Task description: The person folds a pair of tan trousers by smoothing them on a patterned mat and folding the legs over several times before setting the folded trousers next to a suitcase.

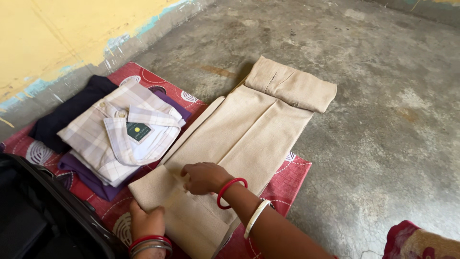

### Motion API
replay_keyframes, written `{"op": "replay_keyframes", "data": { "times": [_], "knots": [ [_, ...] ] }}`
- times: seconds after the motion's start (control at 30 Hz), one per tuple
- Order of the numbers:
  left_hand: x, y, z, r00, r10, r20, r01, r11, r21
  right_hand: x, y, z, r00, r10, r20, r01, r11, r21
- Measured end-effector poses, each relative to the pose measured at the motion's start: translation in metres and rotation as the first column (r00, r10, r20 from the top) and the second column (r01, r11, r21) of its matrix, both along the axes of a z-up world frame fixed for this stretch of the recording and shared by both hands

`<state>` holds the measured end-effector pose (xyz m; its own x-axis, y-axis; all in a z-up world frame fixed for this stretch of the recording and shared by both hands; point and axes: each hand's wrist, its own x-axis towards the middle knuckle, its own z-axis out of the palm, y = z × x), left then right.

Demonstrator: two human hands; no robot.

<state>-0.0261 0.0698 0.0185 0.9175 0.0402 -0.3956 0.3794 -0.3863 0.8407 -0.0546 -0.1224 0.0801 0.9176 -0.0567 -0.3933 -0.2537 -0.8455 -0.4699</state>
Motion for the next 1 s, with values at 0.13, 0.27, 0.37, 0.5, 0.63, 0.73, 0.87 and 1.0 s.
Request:
{"op": "replay_keyframes", "data": {
  "times": [0.13,0.27,0.37,0.5,0.63,0.73,0.87,1.0],
  "knots": [
    [0.002,0.003,-0.018,0.944,0.131,0.301,0.006,0.910,-0.415,-0.008,-0.009,-0.023,0.999,-0.049,-0.019,0.051,0.996,0.075],
    [-0.002,0.003,-0.020,0.908,0.219,0.356,-0.022,0.876,-0.481,-0.015,-0.010,-0.033,0.992,-0.117,0.049,0.101,0.962,0.254],
    [-0.006,0.006,-0.005,0.873,0.103,0.476,-0.090,0.995,-0.049,-0.016,-0.003,-0.029,0.984,-0.170,0.062,0.147,0.953,0.266],
    [-0.030,0.006,0.009,0.748,-0.258,0.611,0.040,0.938,0.346,-0.006,0.013,-0.026,0.981,-0.172,0.094,0.146,0.960,0.238],
    [-0.043,-0.004,0.001,0.726,-0.397,0.561,0.186,0.899,0.396,-0.001,0.025,-0.026,0.985,-0.161,0.066,0.142,0.963,0.230],
    [-0.048,-0.008,-0.005,0.766,-0.372,0.525,0.183,0.908,0.377,-0.006,0.028,-0.022,0.975,-0.190,0.119,0.156,0.957,0.245],
    [-0.052,-0.005,0.004,0.766,-0.289,0.574,0.189,0.955,0.228,-0.011,0.035,0.001,0.970,-0.233,0.061,0.197,0.911,0.361],
    [-0.056,0.001,0.028,0.903,-0.129,0.409,0.139,0.990,0.006,-0.015,0.048,0.031,0.959,-0.278,-0.048,0.253,0.770,0.586]
  ]
}}
